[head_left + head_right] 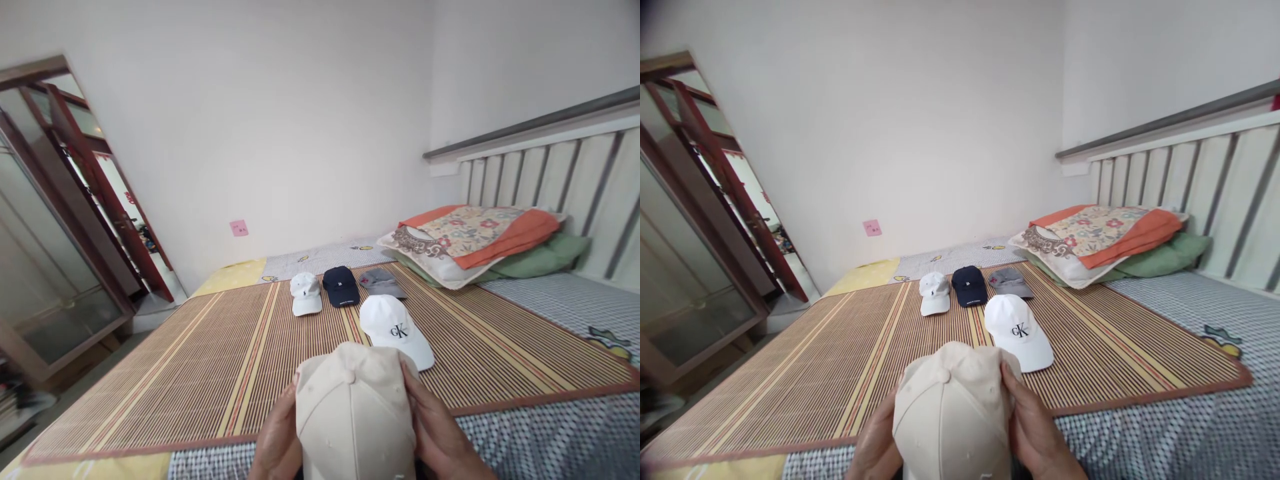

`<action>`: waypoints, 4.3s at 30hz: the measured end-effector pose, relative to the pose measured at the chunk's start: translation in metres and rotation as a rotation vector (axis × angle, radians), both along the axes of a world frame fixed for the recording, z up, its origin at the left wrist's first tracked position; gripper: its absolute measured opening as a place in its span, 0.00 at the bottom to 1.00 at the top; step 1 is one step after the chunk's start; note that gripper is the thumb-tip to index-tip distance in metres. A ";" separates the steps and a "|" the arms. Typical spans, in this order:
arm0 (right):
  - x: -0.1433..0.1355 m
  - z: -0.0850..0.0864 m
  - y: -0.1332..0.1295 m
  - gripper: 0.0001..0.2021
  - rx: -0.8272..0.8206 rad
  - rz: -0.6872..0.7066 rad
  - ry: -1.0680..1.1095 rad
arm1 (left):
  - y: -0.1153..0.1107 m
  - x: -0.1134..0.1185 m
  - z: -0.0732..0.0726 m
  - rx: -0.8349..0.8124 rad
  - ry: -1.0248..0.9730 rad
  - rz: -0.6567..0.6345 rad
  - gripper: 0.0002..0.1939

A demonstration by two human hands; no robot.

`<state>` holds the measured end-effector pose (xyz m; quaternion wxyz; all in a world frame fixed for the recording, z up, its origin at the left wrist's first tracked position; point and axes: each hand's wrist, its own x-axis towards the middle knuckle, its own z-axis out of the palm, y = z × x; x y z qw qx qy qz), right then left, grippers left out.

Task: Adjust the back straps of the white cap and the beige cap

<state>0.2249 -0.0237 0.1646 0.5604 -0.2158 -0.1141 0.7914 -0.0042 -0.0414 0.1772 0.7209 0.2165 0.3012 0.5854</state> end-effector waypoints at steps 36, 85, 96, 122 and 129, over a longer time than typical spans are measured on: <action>0.018 -0.004 -0.014 0.23 0.450 0.163 -0.330 | -0.011 -0.005 0.024 0.233 0.194 -0.205 0.11; 0.006 0.049 -0.034 0.26 0.495 0.068 -0.548 | -0.033 0.010 0.033 0.048 0.329 -0.166 0.25; 0.008 0.022 -0.036 0.35 0.652 0.200 -0.978 | -0.028 -0.003 0.030 0.071 0.221 -0.055 0.21; -0.021 0.068 -0.051 0.32 0.603 0.192 -0.724 | -0.022 0.008 0.032 0.242 0.327 -0.294 0.23; -0.022 0.070 -0.052 0.26 0.631 0.063 -0.844 | -0.023 0.009 0.031 0.173 0.315 -0.276 0.21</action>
